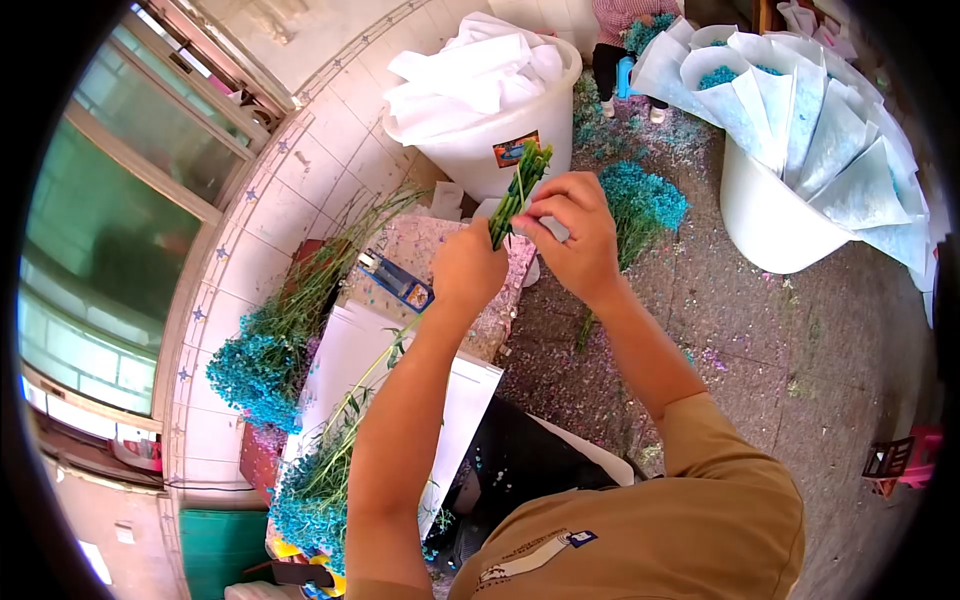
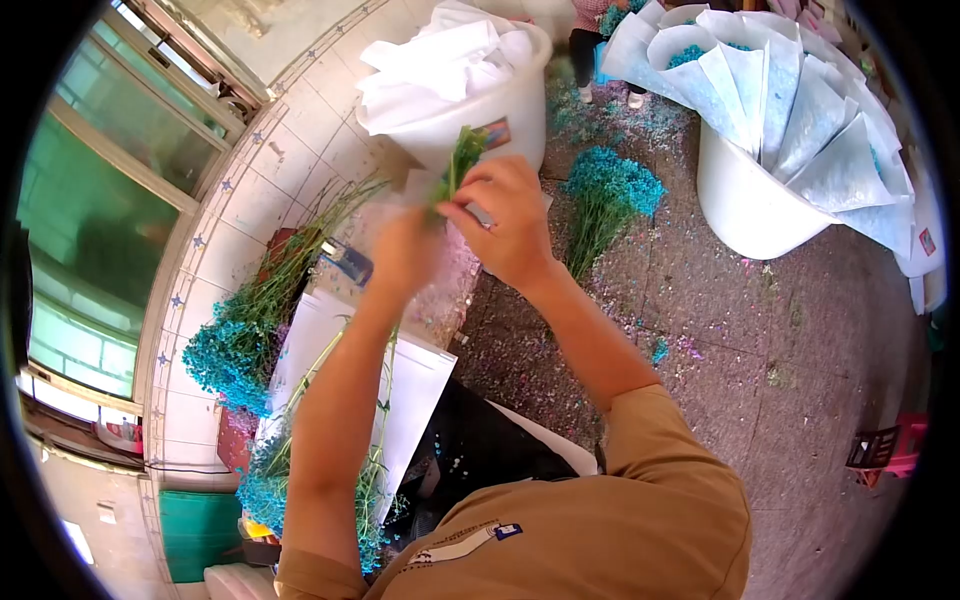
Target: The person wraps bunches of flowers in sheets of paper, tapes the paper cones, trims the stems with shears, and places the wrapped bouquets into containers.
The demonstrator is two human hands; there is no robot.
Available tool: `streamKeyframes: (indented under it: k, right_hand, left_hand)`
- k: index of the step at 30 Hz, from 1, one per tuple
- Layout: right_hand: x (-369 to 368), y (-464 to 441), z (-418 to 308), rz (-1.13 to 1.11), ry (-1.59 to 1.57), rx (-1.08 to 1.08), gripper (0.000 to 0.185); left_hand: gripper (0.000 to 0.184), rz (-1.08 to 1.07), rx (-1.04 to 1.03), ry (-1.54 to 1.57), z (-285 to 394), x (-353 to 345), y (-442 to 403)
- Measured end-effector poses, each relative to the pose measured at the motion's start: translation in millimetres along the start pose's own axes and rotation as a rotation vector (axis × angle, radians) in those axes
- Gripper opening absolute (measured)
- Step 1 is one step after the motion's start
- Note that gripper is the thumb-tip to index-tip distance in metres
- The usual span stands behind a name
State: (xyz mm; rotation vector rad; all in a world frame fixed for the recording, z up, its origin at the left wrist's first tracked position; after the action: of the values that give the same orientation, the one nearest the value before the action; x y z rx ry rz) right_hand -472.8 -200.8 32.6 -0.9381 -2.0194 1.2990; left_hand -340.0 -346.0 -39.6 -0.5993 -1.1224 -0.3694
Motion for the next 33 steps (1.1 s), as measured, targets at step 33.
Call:
streamKeyframes:
  k: [33]
  right_hand:
    - [-62.5,-81.2,104.1,-0.979,-0.62,-0.616,0.018]
  left_hand:
    - [0.023,0.175,-0.315,-0.065,111.3,50.9,55.0]
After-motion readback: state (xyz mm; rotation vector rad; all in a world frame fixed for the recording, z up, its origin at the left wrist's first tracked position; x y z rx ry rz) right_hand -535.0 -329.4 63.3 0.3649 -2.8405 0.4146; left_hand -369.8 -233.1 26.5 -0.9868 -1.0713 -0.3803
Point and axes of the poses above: each hand's wrist, its own y-axis away from the middle knuckle, its own x-axis out of the back of the hand, z = x × y, the point moved 9 cm from there along -y, towards the middle knuckle
